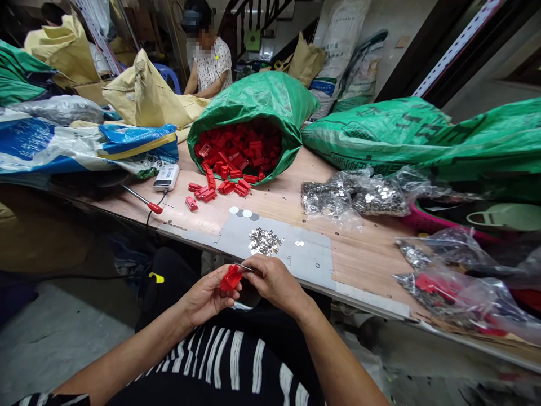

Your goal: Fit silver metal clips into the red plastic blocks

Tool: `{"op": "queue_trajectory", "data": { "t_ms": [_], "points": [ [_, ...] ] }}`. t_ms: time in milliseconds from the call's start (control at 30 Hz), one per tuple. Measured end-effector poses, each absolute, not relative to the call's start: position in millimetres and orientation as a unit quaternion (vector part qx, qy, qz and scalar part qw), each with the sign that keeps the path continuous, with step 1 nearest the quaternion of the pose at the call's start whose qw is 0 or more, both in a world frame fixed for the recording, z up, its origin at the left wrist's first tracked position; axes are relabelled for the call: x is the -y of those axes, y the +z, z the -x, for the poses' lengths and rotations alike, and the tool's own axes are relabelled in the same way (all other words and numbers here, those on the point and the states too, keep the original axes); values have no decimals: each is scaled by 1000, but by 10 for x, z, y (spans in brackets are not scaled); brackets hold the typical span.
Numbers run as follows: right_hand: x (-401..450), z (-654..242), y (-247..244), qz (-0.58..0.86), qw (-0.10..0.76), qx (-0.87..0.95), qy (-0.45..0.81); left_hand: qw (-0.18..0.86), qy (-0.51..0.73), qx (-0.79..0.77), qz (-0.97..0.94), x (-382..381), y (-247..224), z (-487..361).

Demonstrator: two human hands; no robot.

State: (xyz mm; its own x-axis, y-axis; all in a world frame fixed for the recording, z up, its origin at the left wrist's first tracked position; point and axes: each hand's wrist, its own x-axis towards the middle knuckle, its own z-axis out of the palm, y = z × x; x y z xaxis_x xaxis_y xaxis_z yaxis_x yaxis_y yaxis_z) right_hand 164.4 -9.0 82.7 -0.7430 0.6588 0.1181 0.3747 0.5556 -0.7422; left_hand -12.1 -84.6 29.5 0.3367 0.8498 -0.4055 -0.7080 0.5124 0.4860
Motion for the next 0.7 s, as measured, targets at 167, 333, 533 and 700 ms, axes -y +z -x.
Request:
{"op": "queue_trajectory", "data": {
  "t_ms": [167,333,533,700],
  "points": [
    [90,-1631,862,289,172,880,337,809,476,-318,-133,852,290,116],
    [89,-1592,909,287,134,888,334,811,468,-315,-157,861,278,115],
    [54,-1638,897,274,137,860,407,816,466,-308,-146,860,242,124],
    [18,-1723,773,328,192,793,476,817,463,-313,-142,861,252,129]
  ]
}}
